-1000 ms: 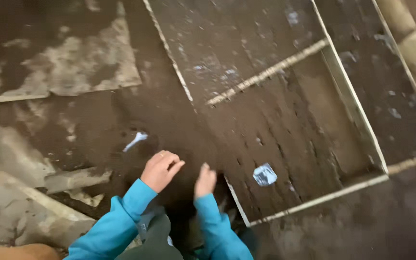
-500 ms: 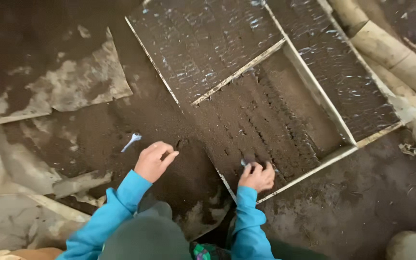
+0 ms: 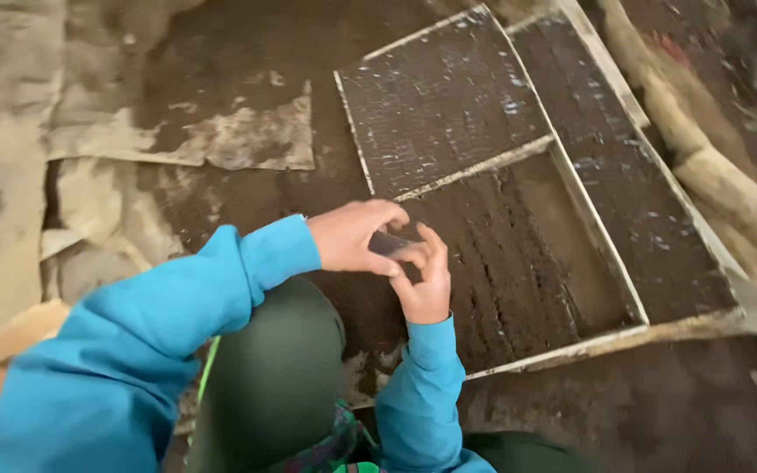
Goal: The person sifts through dark soil on the floor using their hands, picking up small pieces of white debris and discarding them. They repeatedly gather and separate the soil to remove the foreign material.
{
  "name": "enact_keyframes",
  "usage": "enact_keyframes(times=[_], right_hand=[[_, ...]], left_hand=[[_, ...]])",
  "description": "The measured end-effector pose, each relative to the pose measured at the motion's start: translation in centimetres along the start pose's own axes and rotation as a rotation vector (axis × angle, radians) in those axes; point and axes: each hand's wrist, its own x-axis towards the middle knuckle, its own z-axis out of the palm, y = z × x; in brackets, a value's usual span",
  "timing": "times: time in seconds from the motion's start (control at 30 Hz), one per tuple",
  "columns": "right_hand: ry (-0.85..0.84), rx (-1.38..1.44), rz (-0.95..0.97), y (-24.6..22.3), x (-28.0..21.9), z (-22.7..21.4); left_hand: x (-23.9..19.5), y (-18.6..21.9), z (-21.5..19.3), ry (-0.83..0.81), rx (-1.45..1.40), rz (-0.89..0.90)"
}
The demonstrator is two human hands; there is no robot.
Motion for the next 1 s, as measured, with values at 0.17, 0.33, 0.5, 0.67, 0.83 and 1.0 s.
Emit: enact_keyframes(times=[0.17, 0.33, 0.5, 0.67, 0.83, 1.0], right_hand=[[-0.018, 0.148, -0.021, -1.7, 0.6, -1.3], [0.0, 0.175, -0.128, -2.0, 0.7, -1.0], [0.34, -0.093, 0.081, 13.0, -1.1, 3.2], [0.369, -0.578, 0.357, 23.7, -17.7, 9.9], [0.139, -0.779, 0.57, 26.6, -25.1, 8.0], [0.186, -0.606, 0.592, 31.3, -21.0, 6.8]], left_hand=[[0.2, 3.4, 0.2, 0.137, 0.236, -0.08], [-0.1, 2.5, -0.3, 0.202, 0.383, -0.099], [-0.2, 0.6, -2.7, 0.242, 0.273, -0.128], [0.7, -7.5, -3.7, 0.155, 0.266, -0.043], [0.2, -14.8, -2.4, 0.23, 0.303, 0.037], [0.1, -24.2, 4.3, 0.11, 0.437, -0.094]])
